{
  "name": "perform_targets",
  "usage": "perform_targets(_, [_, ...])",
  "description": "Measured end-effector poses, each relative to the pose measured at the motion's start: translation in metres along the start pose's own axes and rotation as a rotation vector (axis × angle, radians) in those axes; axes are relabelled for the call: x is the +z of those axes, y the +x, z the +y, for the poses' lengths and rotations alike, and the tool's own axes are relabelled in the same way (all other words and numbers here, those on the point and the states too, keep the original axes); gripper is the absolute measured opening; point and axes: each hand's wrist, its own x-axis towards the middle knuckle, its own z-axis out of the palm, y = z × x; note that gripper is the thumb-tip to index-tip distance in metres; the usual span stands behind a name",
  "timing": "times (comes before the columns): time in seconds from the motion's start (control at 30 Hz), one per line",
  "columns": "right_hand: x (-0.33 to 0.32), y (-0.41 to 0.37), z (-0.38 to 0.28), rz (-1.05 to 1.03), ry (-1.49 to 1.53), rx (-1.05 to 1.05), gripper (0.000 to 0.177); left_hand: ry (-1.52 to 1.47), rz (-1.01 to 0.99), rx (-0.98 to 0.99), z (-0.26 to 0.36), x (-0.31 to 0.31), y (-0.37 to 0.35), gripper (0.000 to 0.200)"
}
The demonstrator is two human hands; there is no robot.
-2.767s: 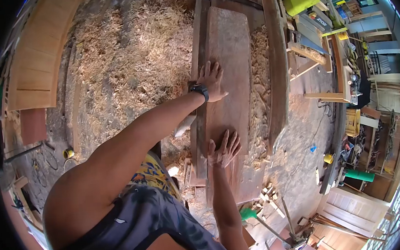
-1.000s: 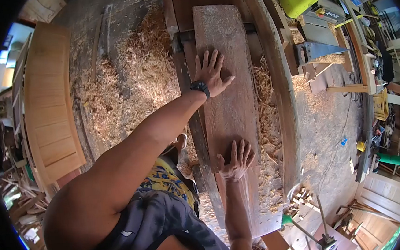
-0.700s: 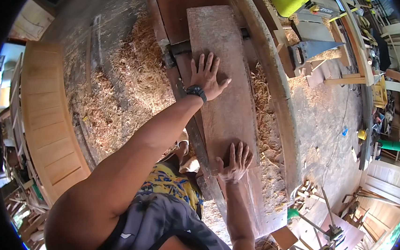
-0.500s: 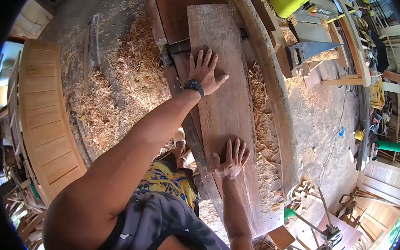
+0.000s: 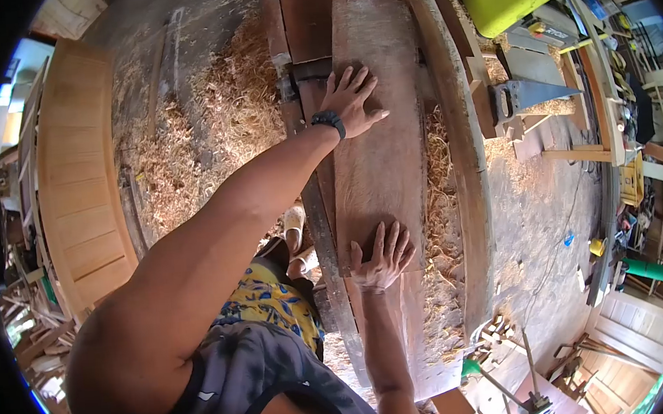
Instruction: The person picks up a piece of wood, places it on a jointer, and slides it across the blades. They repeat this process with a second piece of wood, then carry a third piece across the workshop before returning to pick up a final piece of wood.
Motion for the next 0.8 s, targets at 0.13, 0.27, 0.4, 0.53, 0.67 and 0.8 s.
perform_targets(0.13, [0.005, 0.004, -0.001, -0.015, -0.013, 0.005, 0.075, 0.002, -0.030, -0.001, -0.004, -0.003, 0.005, 0.083])
perform_targets(0.27, [0.009, 0.011, -0.004, -0.006, -0.039, 0.002, 0.076, 0.003, -0.068, 0.006, -0.015, -0.010, 0.016, 0.081])
perform_targets(0.4, [0.011, 0.019, -0.007, -0.008, -0.044, 0.007, 0.076, 0.004, -0.139, 0.079, -0.036, -0.018, 0.039, 0.069])
perform_targets(0.53, [0.013, 0.024, -0.010, -0.011, -0.047, 0.019, 0.075, 0.028, -0.136, 0.106, -0.048, -0.015, 0.076, 0.061])
perform_targets(0.67, [0.013, 0.030, -0.015, -0.026, -0.045, 0.029, 0.075, 0.015, -0.130, 0.125, -0.065, -0.019, 0.125, 0.061])
perform_targets(0.8, [0.012, 0.035, -0.019, -0.018, -0.027, 0.012, 0.075, 0.098, -0.044, 0.160, -0.084, -0.004, 0.167, 0.059])
